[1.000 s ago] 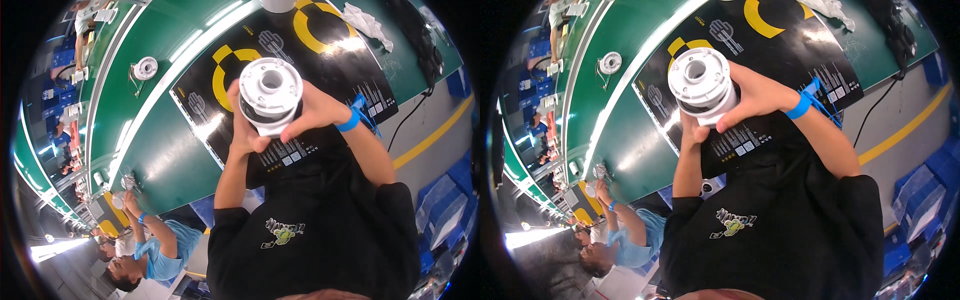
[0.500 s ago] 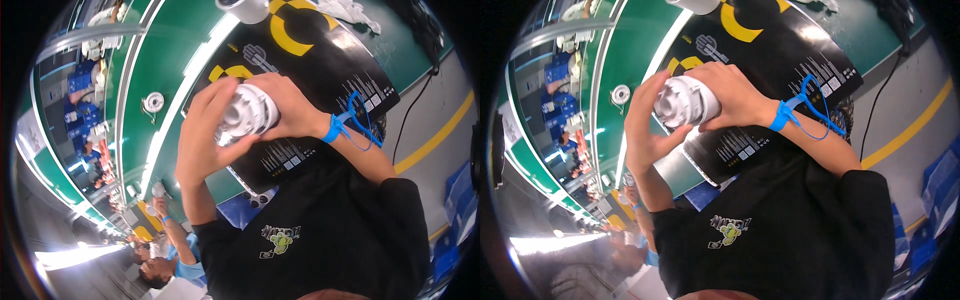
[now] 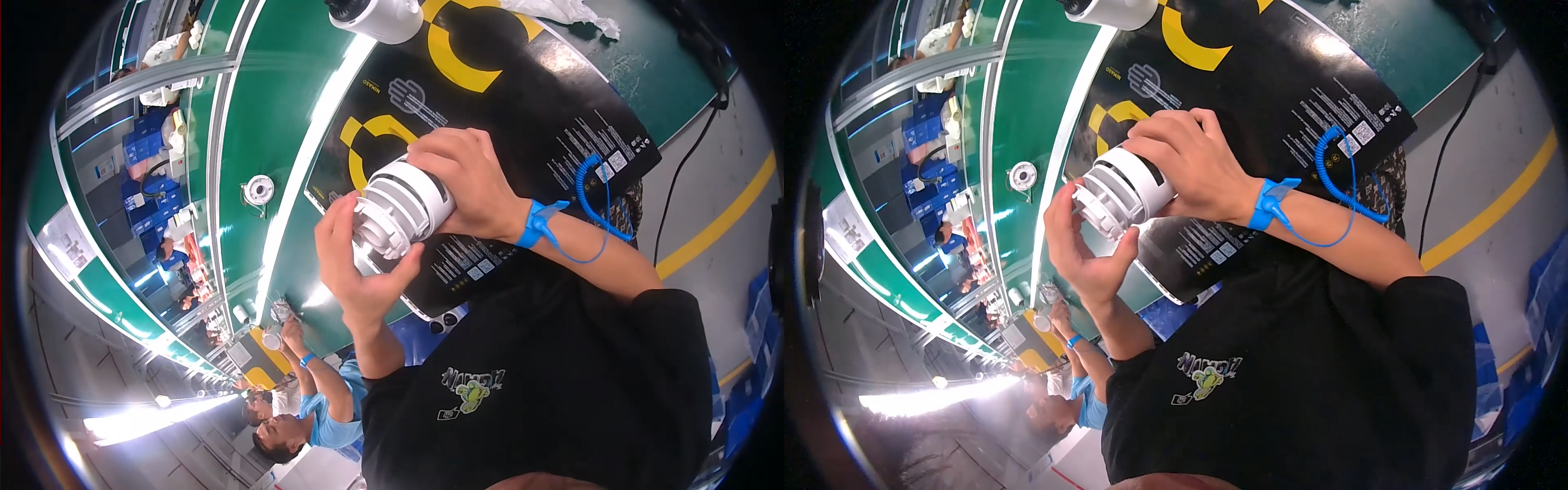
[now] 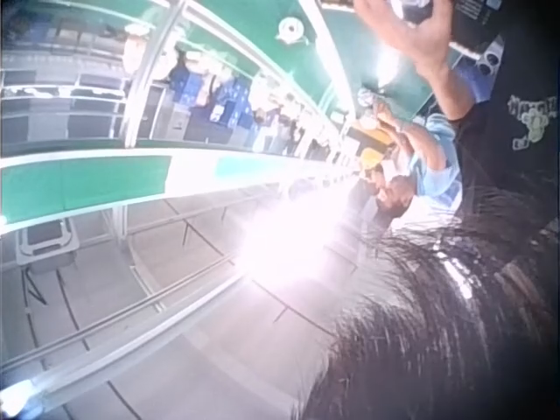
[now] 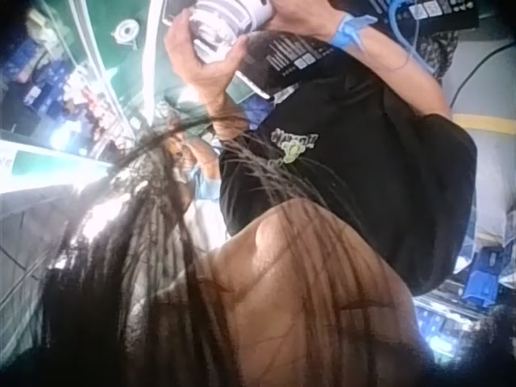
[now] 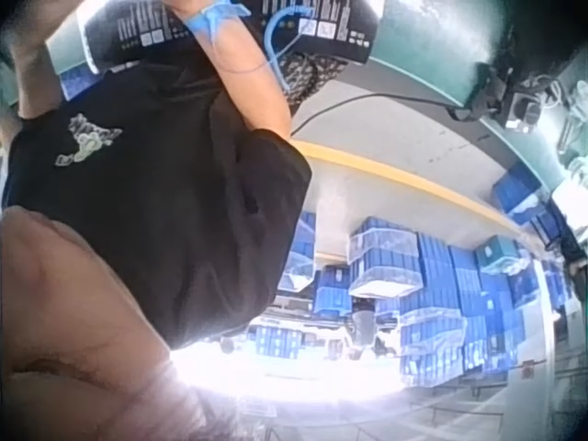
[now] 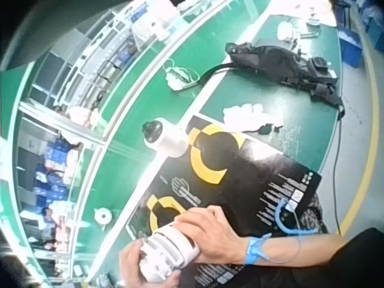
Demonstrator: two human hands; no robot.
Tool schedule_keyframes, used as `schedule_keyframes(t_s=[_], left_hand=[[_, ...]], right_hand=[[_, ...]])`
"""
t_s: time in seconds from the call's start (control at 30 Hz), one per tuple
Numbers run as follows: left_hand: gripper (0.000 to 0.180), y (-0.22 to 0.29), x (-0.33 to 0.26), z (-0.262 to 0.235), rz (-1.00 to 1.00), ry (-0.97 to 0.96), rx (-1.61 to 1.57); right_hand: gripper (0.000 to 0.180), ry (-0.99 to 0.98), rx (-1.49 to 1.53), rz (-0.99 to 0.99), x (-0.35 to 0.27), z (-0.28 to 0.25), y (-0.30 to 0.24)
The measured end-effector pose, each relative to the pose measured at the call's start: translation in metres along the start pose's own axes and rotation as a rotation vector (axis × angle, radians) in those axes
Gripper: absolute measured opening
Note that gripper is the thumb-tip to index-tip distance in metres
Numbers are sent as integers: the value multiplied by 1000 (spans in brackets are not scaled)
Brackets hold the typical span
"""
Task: Assemble internal electronic components, such as circuit boards and lenses, into a security camera housing.
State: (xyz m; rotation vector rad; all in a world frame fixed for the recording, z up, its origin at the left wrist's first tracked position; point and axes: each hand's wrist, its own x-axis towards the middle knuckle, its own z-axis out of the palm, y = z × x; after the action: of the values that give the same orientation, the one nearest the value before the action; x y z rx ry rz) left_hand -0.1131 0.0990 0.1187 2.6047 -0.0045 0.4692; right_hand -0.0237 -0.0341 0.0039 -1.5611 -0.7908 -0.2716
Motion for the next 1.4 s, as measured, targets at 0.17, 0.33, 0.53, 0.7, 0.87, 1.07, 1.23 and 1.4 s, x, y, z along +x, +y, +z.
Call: schedule_keyframes(t_s=[0.17, 0.33, 0.53, 0.7, 0.87, 1.07, 1.23, 1.4], left_hand=[[77, 10, 23, -18, 73, -227, 100], [76, 19, 30, -21, 72, -307, 102], [73, 17, 35, -9, 28, -281, 142], [82, -6, 43, -4, 105, -343, -22], [98, -2, 39, 25, 152, -204, 82], [93, -4, 68, 10, 58, -367, 44], [68, -11, 59, 29, 229, -299, -55], [64, -27, 63, 29, 243, -306, -182]], right_hand=[[84, -15, 96, -37, 0, -1, 7], [84, -4, 112, -42, 3, -3, 5], [89, -25, 95, 2, 7, -4, 8], [95, -146, 200, 116, 10, -13, 14], [91, -186, 204, 143, 9, -11, 18], [88, -135, 176, 115, 8, -5, 13], [86, -96, 114, 26, 0, -4, 11], [80, 5, 81, 13, 3, -3, 10]])
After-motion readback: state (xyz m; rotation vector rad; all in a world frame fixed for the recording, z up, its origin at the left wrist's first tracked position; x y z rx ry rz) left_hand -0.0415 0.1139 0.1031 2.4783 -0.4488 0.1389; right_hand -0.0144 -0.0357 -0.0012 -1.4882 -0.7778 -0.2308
